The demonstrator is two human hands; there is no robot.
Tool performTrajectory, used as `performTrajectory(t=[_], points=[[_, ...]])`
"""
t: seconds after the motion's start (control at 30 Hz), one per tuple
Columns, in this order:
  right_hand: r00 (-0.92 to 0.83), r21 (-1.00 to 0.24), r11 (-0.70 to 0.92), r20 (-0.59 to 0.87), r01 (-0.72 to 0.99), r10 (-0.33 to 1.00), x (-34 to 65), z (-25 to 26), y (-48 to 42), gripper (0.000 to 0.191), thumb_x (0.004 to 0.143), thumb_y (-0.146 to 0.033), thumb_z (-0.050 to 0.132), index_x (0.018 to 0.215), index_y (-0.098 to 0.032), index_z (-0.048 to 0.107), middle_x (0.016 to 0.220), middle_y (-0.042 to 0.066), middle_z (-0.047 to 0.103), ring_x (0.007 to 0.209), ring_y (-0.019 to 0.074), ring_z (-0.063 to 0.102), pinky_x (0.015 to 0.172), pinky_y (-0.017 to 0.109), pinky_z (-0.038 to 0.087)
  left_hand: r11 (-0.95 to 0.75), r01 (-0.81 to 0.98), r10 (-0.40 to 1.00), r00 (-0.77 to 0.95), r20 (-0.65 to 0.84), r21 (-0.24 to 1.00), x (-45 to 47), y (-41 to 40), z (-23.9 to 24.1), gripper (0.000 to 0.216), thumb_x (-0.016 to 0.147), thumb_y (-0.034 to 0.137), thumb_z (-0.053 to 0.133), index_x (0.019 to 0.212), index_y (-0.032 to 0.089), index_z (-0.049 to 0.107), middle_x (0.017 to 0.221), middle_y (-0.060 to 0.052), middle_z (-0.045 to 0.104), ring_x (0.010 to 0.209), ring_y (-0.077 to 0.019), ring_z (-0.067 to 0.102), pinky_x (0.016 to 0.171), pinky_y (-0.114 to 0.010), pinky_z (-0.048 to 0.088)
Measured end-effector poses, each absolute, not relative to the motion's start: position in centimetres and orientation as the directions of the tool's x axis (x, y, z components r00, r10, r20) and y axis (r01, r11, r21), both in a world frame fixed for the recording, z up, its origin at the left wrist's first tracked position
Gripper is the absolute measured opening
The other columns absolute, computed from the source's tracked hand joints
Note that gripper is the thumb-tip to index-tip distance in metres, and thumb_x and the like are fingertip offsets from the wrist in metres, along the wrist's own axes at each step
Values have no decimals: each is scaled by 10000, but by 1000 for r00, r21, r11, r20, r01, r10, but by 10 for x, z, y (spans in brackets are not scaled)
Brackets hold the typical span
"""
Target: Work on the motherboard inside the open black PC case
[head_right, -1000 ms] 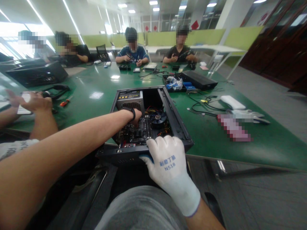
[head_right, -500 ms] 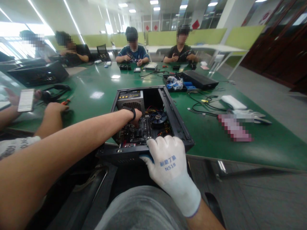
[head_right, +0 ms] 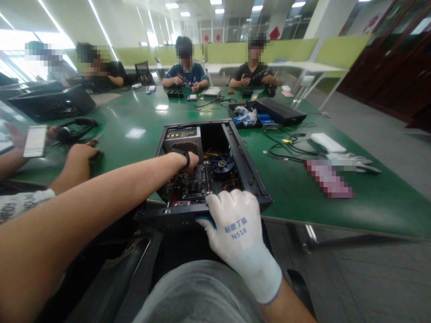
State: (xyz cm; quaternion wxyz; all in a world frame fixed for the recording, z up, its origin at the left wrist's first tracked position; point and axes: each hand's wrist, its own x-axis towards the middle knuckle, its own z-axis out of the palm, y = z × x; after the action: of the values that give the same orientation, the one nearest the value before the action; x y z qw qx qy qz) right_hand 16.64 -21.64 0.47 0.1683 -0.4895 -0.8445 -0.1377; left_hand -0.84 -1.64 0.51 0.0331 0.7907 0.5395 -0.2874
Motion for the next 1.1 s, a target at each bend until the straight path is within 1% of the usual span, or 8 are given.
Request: performTrajectory(t=[0.17,0.47,0.53,0.67,0.8,0.9,1.0,1.1], points=[[-460,64,481,425,874,780,166,4,-216,373,809,-539,647,991,-214,625,821,56,595,795,247,465,707,373,212,-445,847,827,264,-497,-291,-6,-18,6,545,553,369,866,1031,124,770,1015,-134,756,979,-290,684,896,-317,519],[-460,57,484,420,873,782,166,4,-216,364,809,-540,645,970,-214,627,814,59,599,796,247,457,707,372,212,-449,830,835,259,-485,-329,-6,-18,6,663,535,411,874,1127,141,742,1131,-137,729,1052,-293,667,924,-307,510],[-459,57,482,423,874,781,166,4,-216,365,820,-539,633,984,-212,628,823,61,603,798,247,460,710,373,213,-449,836,834,264,-485,-316,-7,-17,4,638,532,428,868,1092,145,756,1084,-131,742,1033,-298,672,916,-317,516],[-461,60,484,422,873,780,167,4,-217,374,820,-542,633,997,-213,627,829,58,602,799,247,465,711,373,216,-399,871,854,240,-461,-286,-8,-12,1,517,530,462,848,962,183,790,901,-91,766,936,-288,691,863,-320,535],[-462,67,480,413,875,785,167,4,-216,378,821,-548,629,1000,-215,627,826,55,596,798,249,469,713,376,217,-443,841,833,257,-491,-311,-10,-10,0,501,527,470,837,933,181,795,907,-99,765,891,-280,693,837,-312,537],[-453,51,474,398,879,798,166,5,-216,365,826,-537,627,997,-215,629,833,54,598,805,250,472,718,376,219,-437,852,844,277,-460,-289,-11,-10,-1,547,578,513,792,994,157,785,990,-123,757,917,-288,689,845,-315,533],[-441,28,469,397,883,805,165,7,-217,348,821,-517,639,996,-216,629,829,53,598,804,250,472,718,374,221,-401,889,858,280,-430,-222,-9,-14,3,570,660,557,713,1064,158,764,1043,-121,751,976,-277,682,867,-284,513],[-432,9,470,408,883,804,164,7,-218,337,817,-511,645,987,-220,630,832,55,598,810,251,469,720,376,222,-377,914,863,287,-416,-151,-4,-20,14,576,803,580,539,1129,147,732,1112,-130,734,1062,-254,662,896,-242,477]])
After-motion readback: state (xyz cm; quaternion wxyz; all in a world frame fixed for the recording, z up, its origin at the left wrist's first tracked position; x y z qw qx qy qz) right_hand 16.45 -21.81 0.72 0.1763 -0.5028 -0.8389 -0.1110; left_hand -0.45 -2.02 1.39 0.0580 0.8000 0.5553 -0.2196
